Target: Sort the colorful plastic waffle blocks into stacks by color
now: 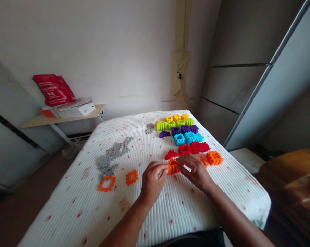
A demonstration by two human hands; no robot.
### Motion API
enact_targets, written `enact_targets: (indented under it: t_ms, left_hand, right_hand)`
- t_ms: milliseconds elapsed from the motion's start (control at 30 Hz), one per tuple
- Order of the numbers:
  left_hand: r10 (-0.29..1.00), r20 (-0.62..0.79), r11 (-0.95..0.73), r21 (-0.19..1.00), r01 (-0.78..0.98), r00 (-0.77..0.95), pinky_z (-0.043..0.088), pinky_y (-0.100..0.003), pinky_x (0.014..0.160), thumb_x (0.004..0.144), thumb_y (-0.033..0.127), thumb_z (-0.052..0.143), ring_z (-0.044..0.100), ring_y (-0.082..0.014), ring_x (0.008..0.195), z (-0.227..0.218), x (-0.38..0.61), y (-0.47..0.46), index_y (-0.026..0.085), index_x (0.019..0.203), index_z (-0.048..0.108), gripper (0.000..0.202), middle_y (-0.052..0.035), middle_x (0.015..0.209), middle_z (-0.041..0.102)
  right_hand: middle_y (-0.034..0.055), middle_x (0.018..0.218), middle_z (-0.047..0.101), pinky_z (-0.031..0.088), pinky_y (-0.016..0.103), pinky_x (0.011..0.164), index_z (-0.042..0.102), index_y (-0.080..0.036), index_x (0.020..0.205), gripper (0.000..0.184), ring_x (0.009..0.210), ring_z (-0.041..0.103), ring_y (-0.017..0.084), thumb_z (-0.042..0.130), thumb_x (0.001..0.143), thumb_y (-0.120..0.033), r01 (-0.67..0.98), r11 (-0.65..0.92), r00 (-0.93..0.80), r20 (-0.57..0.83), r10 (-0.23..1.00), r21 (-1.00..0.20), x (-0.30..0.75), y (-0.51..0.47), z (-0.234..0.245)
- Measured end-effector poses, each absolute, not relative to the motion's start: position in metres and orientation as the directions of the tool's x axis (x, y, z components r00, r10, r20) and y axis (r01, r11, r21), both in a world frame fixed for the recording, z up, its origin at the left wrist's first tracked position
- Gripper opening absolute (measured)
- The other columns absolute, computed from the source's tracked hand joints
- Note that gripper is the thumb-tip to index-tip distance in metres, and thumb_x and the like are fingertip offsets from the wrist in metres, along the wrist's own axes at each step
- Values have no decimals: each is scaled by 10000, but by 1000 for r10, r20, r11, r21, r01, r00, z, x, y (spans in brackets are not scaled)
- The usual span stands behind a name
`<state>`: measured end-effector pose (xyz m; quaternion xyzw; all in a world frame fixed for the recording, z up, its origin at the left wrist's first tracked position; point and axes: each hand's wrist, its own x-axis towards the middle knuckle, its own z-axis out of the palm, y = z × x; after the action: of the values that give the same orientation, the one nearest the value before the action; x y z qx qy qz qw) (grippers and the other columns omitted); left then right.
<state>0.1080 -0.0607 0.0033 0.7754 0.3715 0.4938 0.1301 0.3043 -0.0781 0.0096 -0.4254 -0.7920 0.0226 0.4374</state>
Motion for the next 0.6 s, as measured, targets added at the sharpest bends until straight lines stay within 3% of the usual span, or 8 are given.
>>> enact_targets:
  t_ms: [433, 600]
  left_hand:
    - [698, 672, -696, 556, 455, 247, 545, -296, 749, 728, 51, 577, 643, -152, 807, 1, 108, -61, 194, 866, 659, 214, -41, 845, 693]
    - [723, 658, -656, 559, 507, 211, 534, -297, 768, 775, 121, 554, 635, -154, 839, -2, 75, -63, 191, 902, 656, 177, -47, 872, 688]
  right_hand:
    - [74, 946, 681, 490, 374, 765, 620, -211, 952, 112, 899, 610, 204, 565, 855, -208, 669, 645, -280, 678, 679, -370, 304, -79, 7]
    - [61, 919, 681, 490, 371, 765, 607, -214, 982, 161, 874, 622, 204, 577, 831, -168, 698, 640, -183, 784, 593, -321, 309, -82, 10]
